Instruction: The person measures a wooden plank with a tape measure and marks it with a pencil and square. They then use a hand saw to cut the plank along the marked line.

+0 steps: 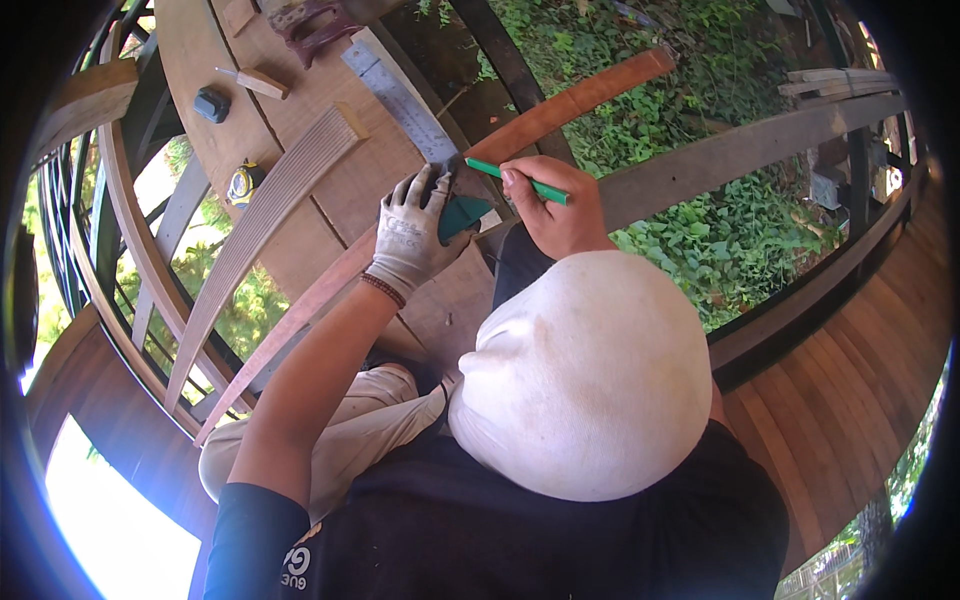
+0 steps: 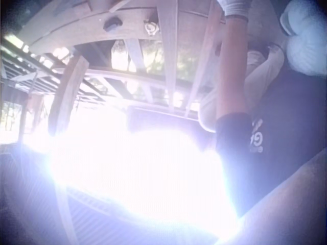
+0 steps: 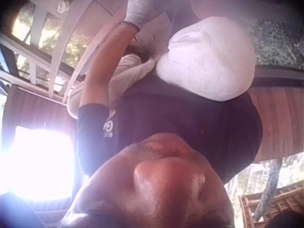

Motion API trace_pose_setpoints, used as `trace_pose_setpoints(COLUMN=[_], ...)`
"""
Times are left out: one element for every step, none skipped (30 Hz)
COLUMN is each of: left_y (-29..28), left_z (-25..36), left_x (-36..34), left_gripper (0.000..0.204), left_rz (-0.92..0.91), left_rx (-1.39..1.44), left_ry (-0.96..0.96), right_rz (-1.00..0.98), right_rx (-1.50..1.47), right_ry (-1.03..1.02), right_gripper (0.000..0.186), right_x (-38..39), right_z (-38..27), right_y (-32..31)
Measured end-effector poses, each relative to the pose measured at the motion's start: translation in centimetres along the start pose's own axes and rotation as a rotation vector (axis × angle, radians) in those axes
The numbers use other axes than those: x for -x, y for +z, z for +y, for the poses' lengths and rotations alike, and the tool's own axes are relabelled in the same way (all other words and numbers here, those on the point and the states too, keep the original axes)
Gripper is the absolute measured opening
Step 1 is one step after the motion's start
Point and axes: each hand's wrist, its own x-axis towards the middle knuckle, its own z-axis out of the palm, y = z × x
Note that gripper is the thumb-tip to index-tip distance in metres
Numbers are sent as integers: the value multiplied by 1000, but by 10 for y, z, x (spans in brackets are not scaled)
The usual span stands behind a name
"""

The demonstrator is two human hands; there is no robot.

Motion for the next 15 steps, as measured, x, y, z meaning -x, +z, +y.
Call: trace_pose_setpoints(left_y=[0,1,2,2,2,2,2,2,1,1,2,2,1,0,0], left_z=[0,-1,-1,-1,-1,-1,-2,-2,-2,-1,-1,0,0,-1,-2], left_x=[1,1,1,1,1,1,0,0,0,0,0,-1,-1,-1,1], left_gripper=[83,83,83,82,82,82,82,83,83,83,83,84,84,84,84], left_rz=[12,24,24,22,21,17,13,9,12,16,20,10,-1,-12,-15], left_rx=[2,5,4,3,3,1,-2,-4,2,9,17,17,10,3,-2], left_ry=[2,4,5,6,8,5,3,2,7,13,19,24,16,10,6], right_rz=[8,15,6,-2,-10,-14,-18,-21,-14,-8,-1,-24,-55,-85,-186], right_rx=[6,13,26,41,55,56,58,59,71,84,98,119,128,138,217], right_ry=[-2,-4,-30,-54,-78,-81,-84,-88,-108,-129,-150,-140,-134,-127,-101], right_gripper=[13,13,12,12,12,11,11,11,11,10,10,9,8,7,7], right_x=[1,1,0,0,-1,-2,-3,-3,-3,-3,-3,-2,-2,0,5], right_z=[0,0,0,0,0,1,2,2,2,1,0,-2,-3,-4,-2], right_y=[0,0,0,0,0,0,0,0,0,1,0,-4,-8,-12,-17])
